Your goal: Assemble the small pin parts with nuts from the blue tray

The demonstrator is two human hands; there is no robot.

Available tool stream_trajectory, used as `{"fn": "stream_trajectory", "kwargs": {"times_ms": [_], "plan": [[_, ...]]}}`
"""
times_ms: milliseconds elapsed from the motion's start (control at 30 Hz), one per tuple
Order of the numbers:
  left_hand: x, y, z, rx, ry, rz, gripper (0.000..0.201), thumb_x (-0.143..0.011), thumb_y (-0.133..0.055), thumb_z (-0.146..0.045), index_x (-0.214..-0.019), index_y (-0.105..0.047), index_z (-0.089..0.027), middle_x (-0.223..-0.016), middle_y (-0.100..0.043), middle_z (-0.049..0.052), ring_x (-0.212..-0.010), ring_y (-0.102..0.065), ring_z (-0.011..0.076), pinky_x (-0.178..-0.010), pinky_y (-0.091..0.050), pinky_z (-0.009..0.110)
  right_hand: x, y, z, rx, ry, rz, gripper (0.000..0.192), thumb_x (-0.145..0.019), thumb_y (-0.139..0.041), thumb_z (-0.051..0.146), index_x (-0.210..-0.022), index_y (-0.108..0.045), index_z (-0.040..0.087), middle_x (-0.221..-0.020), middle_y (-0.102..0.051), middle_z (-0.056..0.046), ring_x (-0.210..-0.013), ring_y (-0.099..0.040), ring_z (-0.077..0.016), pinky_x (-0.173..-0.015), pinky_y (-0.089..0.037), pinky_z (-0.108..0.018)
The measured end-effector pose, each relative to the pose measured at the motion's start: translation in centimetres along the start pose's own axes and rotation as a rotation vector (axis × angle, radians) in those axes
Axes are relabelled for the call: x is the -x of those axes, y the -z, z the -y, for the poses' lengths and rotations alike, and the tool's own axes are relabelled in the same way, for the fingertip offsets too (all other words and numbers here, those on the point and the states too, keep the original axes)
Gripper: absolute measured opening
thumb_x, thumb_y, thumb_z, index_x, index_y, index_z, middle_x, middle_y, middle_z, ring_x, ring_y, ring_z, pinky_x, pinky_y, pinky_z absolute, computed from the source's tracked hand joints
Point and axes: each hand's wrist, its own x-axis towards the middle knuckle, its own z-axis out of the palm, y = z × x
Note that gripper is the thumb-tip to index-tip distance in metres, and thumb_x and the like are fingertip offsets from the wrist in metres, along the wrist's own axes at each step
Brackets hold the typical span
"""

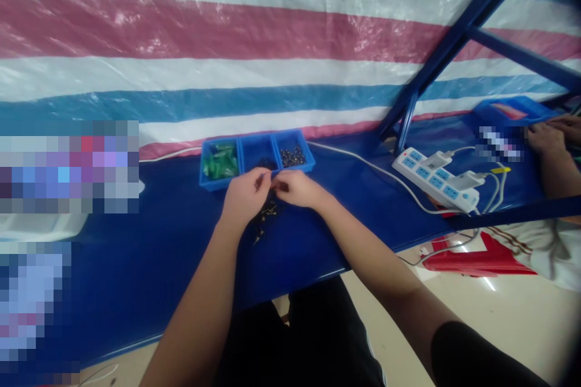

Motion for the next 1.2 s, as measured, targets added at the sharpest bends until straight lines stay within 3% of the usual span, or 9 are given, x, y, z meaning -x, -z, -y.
{"fn": "stream_trajectory", "kwargs": {"times_ms": [133,333,500,700,833,933,1033,1200], "plan": [[0.7,-0.4,-0.2,0.026,-0.006,0.025,0.025,-0.094,-0.056,-0.037,-0.101,-0.075,-0.023,-0.083,-0.076,0.002,-0.066,-0.066,0.0150,-0.066,-0.049,0.027,0.5,0.1,0.1,-0.253,-0.101,-0.109,0.015,-0.079,-0.064,0.008,-0.092,-0.071,0.012,-0.079,-0.069,-0.002,-0.069,-0.063,-0.0115,-0.070,-0.053,-0.025],[1.1,-0.6,0.1,0.144,0.031,0.064,0.031,-0.087,-0.067,-0.037,-0.113,-0.074,-0.023,-0.083,-0.076,0.002,-0.061,-0.065,0.0125,-0.066,-0.054,0.025,0.6,0.1,0.1,-0.448,-0.191,-0.243,0.014,-0.080,-0.069,0.020,-0.093,-0.071,0.014,-0.076,-0.069,-0.001,-0.063,-0.064,-0.0106,-0.063,-0.054,-0.025],[1.2,-0.9,0.4,0.239,0.094,-0.040,0.027,-0.088,-0.068,-0.036,-0.110,-0.076,-0.022,-0.083,-0.077,0.003,-0.064,-0.069,0.0132,-0.065,-0.056,0.025,0.1,-0.5,0.2,-0.697,-0.266,-0.261,0.019,-0.077,-0.075,0.027,-0.091,-0.069,0.015,-0.066,-0.066,0.003,-0.055,-0.062,-0.0095,-0.057,-0.053,-0.023],[1.2,-0.6,-0.7,0.459,0.136,-0.257,0.023,-0.090,-0.067,-0.034,-0.104,-0.074,-0.018,-0.086,-0.077,0.004,-0.061,-0.068,0.0104,-0.062,-0.056,0.023,-0.3,0.3,1.6,-1.410,-0.363,-0.354,0.018,-0.075,-0.071,0.022,-0.086,-0.058,0.019,-0.066,-0.059,0.004,-0.058,-0.057,-0.0092,-0.052,-0.048,-0.019],[1.3,-0.7,-0.9,0.465,0.122,-0.274,0.021,-0.089,-0.068,-0.032,-0.104,-0.074,-0.018,-0.087,-0.077,0.005,-0.062,-0.069,0.0107,-0.061,-0.055,0.022,-0.2,1.1,2.4,-1.694,-0.387,-0.312,0.015,-0.081,-0.060,0.024,-0.078,-0.045,0.021,-0.065,-0.046,0.005,-0.056,-0.046,-0.0080,-0.047,-0.038,-0.017],[1.4,-0.9,-0.9,0.407,0.082,-0.238,0.020,-0.089,-0.067,-0.030,-0.104,-0.075,-0.019,-0.086,-0.077,0.004,-0.063,-0.070,0.0108,-0.063,-0.056,0.022,-0.2,1.0,2.2,-1.630,-0.439,-0.263,0.020,-0.087,-0.055,0.029,-0.075,-0.041,0.022,-0.059,-0.037,0.007,-0.048,-0.033,-0.0069,-0.042,-0.027,-0.018],[1.5,-1.1,-0.8,0.381,0.066,-0.223,0.019,-0.089,-0.068,-0.031,-0.103,-0.075,-0.019,-0.085,-0.077,0.003,-0.062,-0.069,0.0109,-0.062,-0.055,0.023,-0.3,0.6,1.9,-1.334,-0.504,-0.299,0.032,-0.091,-0.057,0.037,-0.069,-0.038,0.023,-0.049,-0.027,0.011,-0.040,-0.018,-0.0055,-0.039,-0.014,-0.020],[1.6,-1.7,-0.4,0.341,0.070,-0.193,0.015,-0.087,-0.070,-0.033,-0.096,-0.074,-0.021,-0.080,-0.075,0.001,-0.060,-0.068,0.0104,-0.061,-0.054,0.023,0.1,0.4,1.8,-0.693,-0.322,-0.347,0.022,-0.087,-0.071,0.038,-0.082,-0.062,0.019,-0.046,-0.037,0.011,-0.042,-0.027,-0.0051,-0.044,-0.017,-0.022]]}}
